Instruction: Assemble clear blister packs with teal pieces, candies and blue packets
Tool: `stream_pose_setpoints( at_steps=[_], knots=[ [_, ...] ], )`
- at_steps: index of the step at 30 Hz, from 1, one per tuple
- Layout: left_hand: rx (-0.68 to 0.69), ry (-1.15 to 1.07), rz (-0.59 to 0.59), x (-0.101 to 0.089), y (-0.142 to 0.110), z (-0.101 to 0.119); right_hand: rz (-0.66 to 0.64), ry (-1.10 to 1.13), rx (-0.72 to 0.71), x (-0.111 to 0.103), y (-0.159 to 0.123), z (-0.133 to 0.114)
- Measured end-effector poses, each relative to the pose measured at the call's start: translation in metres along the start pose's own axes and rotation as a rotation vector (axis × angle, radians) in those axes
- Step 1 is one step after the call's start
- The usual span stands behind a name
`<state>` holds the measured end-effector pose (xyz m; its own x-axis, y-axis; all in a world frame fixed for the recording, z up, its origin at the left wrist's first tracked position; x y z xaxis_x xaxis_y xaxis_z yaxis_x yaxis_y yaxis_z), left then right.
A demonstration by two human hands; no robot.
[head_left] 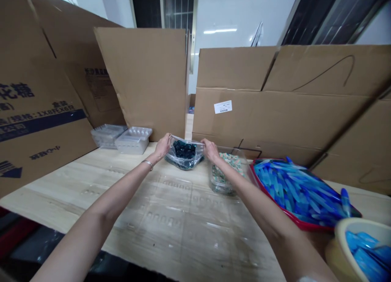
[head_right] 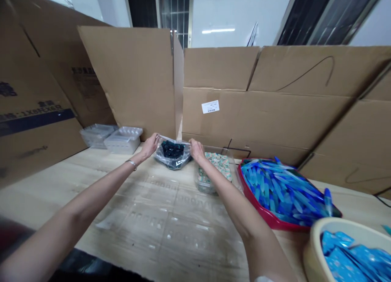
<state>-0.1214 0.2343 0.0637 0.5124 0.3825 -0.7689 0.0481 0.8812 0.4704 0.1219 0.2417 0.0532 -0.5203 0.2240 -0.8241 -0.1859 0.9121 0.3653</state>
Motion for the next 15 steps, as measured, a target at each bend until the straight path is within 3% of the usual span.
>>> stream_pose_setpoints(
  at_steps=[3,7,11,15],
  knots=[
    [0.102,0.121,-0.046,-0.007,0.004,0.022,0.046,0.089,0.034,-0.007,0.006,-0.003],
    [0.228,0.260,-0.213,0.012,0.004,0.052,0.031,0.388,0.187,-0.005,0.009,-0.014],
    [0.171,0.386,-0.217,0.037,-0.003,0.063,-0.013,0.503,0.241,0.004,-0.003,-0.023],
    [0.104,0.456,-0.169,0.047,-0.012,0.064,-0.054,0.587,0.242,0.005,-0.012,-0.023]
  ],
)
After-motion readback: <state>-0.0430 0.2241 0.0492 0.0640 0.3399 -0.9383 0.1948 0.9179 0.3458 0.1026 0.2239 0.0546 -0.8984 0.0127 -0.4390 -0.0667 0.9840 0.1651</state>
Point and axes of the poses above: each hand's wrist, its own y-axis towards the middle knuckle, its own x-axis out of the palm, z = x × y, the point moved 2 cm from there along y, towards the middle knuckle, and after that the axes turned 2 degrees about -z, right-handed, at the moved point
